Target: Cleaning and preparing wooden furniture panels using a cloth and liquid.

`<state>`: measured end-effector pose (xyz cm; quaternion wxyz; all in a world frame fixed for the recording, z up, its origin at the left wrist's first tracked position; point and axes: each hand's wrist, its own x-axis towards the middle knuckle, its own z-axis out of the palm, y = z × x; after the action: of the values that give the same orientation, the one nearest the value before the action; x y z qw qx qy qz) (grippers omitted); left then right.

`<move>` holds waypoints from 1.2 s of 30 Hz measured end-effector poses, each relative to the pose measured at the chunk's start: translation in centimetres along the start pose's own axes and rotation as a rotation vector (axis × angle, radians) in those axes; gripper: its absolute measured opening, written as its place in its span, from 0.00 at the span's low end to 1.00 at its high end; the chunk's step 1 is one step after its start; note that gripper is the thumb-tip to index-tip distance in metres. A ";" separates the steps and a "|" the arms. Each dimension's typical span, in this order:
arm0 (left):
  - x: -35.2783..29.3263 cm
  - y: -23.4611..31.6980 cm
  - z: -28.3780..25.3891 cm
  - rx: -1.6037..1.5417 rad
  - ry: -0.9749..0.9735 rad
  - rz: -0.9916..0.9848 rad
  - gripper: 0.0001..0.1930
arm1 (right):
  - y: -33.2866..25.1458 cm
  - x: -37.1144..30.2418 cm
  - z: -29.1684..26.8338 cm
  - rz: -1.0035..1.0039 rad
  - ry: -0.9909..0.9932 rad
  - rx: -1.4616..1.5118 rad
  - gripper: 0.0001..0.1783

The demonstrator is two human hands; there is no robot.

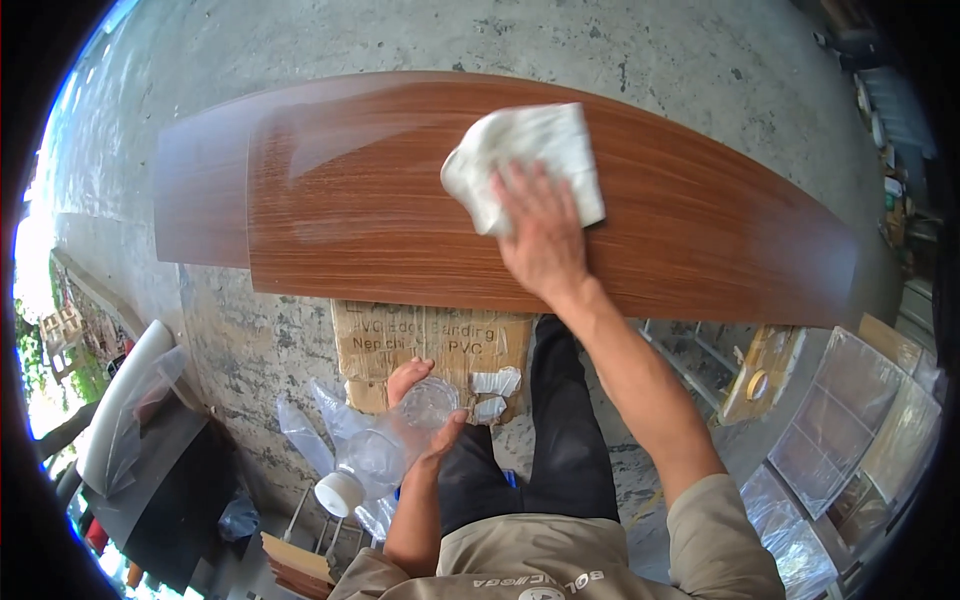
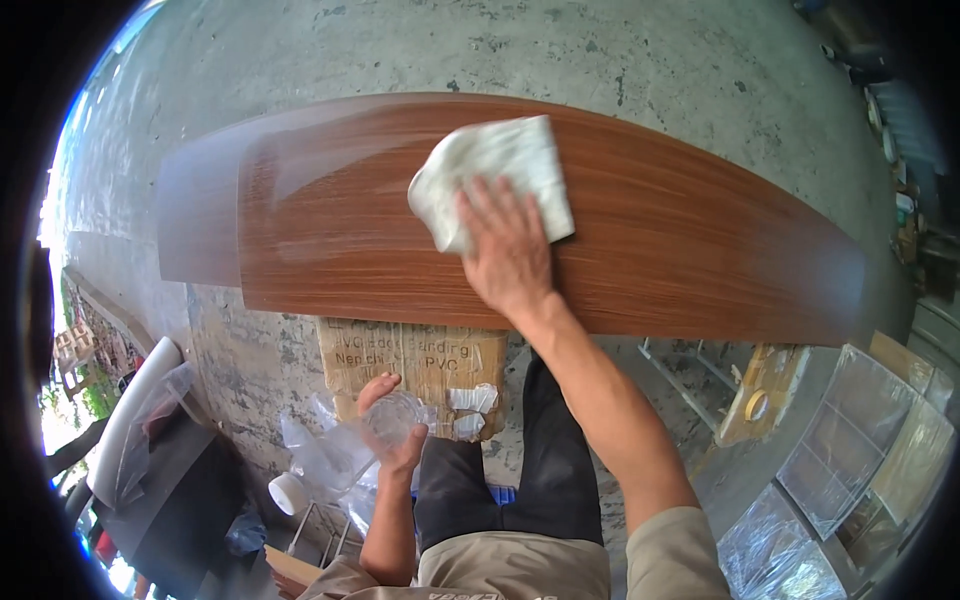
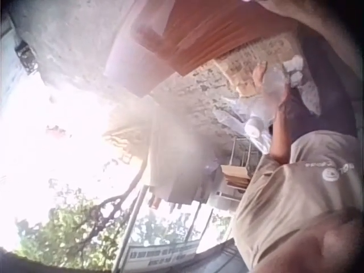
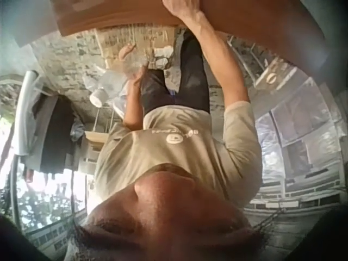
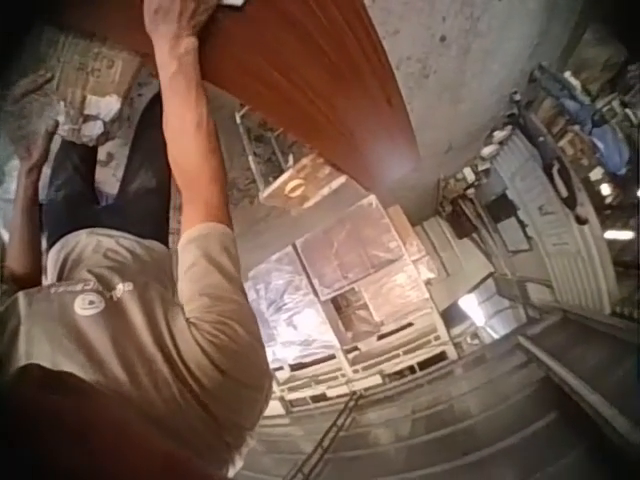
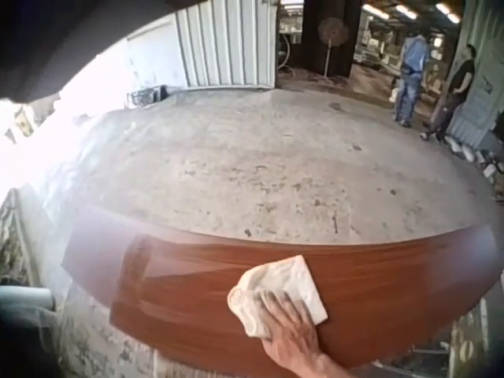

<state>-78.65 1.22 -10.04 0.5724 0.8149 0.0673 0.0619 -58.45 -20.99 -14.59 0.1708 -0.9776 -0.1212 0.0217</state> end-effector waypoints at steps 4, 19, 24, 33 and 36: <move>0.0 0.8 -0.3 0.012 -0.075 0.047 0.40 | 7.3 2.2 -2.9 0.194 0.175 -0.105 0.35; -2.5 -1.8 -4.9 0.023 0.036 0.004 0.42 | 9.8 7.8 1.5 0.455 0.467 -0.426 0.31; -5.1 -1.4 -8.7 0.116 0.023 -0.041 0.42 | -16.4 13.4 4.8 0.359 0.223 0.402 0.38; -3.0 -1.7 -11.7 0.101 0.199 0.001 0.44 | -18.5 10.2 8.2 -0.195 0.119 0.216 0.39; -2.3 -2.7 -11.0 0.159 0.177 -0.021 0.45 | -2.7 -2.0 1.3 0.177 0.281 0.149 0.34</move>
<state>-82.97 11.84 -8.95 0.4984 0.8483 0.1306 0.1221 -61.10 -18.57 -14.86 0.2556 -0.9624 -0.0077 -0.0912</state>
